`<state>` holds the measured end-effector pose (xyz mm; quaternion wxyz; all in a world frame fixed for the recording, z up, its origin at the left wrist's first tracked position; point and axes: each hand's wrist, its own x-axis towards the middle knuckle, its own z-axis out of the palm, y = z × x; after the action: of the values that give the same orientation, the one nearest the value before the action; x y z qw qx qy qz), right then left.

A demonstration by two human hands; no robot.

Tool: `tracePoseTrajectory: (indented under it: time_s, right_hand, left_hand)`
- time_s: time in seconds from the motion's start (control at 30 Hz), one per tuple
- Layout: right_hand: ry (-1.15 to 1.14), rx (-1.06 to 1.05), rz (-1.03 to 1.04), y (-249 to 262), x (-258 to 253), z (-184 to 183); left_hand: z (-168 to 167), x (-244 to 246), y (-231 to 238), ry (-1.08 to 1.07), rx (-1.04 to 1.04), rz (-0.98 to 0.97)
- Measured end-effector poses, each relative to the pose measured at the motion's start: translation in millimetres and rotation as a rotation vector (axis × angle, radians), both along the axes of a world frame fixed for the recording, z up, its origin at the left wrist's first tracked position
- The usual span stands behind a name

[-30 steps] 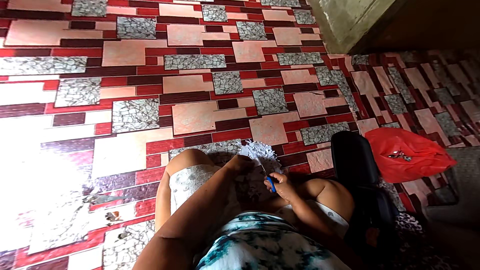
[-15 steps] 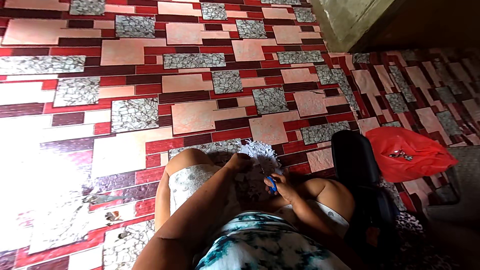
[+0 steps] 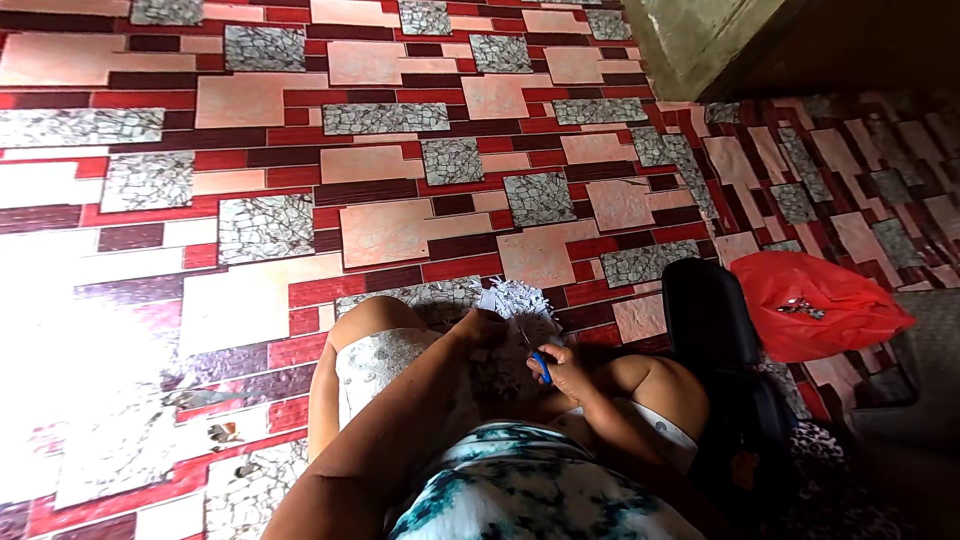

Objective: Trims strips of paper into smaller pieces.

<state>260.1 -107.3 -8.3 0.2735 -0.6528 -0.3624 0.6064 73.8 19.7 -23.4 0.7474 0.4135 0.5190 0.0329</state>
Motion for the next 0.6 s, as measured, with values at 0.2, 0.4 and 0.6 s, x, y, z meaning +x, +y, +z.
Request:
tracePoseTrajectory:
  time_s: [0.2, 0.4, 0.6]
  right_hand:
    - [0.023, 0.014, 0.005, -2.2, 2.5, -2.6]
    - [0.028, -0.061, 0.01, -1.3, 1.1, 1.8]
    - [0.061, -0.032, -0.022, -0.3, 0.7, -2.5]
  left_hand:
    - [-1.7, -1.6, 0.9, 0.012, 0.041, -0.045]
    - [-1.3, -1.1, 1.2, 0.023, 0.033, -0.027]
    - [-3.9, 0.2, 0.1, 0.007, 0.011, -0.038]
